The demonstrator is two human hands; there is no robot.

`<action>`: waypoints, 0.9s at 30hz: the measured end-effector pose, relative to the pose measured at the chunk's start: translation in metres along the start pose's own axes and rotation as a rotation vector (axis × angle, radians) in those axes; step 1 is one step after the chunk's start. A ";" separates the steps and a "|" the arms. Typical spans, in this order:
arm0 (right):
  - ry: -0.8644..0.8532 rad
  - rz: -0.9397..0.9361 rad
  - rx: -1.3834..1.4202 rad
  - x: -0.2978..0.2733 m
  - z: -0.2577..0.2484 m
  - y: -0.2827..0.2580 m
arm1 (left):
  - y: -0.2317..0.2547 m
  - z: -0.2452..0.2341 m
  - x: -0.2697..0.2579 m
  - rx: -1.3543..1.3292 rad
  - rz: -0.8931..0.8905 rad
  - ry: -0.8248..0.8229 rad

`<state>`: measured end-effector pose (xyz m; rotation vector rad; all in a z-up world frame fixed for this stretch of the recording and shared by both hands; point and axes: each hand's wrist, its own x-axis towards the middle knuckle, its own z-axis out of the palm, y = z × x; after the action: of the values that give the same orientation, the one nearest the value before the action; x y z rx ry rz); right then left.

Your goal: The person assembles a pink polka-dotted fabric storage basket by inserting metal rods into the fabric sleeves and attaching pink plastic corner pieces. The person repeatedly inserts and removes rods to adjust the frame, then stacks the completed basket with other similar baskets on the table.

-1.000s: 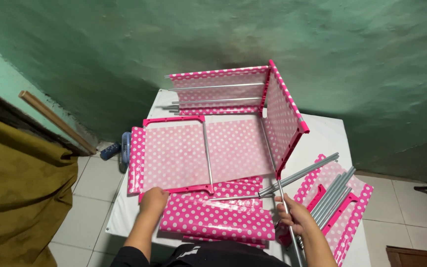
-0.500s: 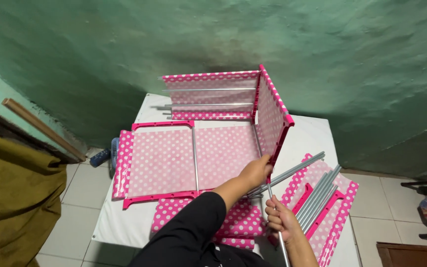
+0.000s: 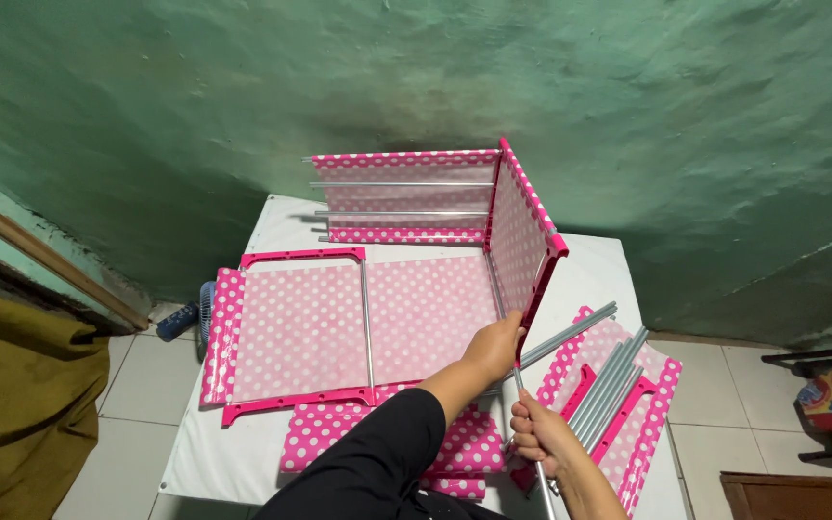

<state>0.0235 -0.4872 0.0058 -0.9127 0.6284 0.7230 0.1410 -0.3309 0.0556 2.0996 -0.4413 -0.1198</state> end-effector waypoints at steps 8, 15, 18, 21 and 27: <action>0.279 -0.002 -0.218 0.005 0.011 0.013 | -0.019 0.009 0.000 0.025 0.030 -0.135; 0.077 -0.035 -0.076 -0.005 -0.004 0.011 | -0.018 0.018 0.001 0.008 0.061 -0.043; 0.168 0.003 -0.097 0.000 -0.001 0.005 | -0.017 0.019 0.006 0.070 0.058 -0.028; 0.030 0.000 -0.008 -0.002 0.001 0.008 | -0.018 0.024 0.001 0.014 0.074 -0.011; -0.005 0.044 0.080 -0.007 -0.008 0.009 | -0.013 0.020 0.001 0.054 0.068 -0.074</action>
<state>0.0113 -0.4919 0.0031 -0.8255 0.6702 0.7348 0.1402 -0.3411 0.0339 2.1357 -0.5652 -0.1477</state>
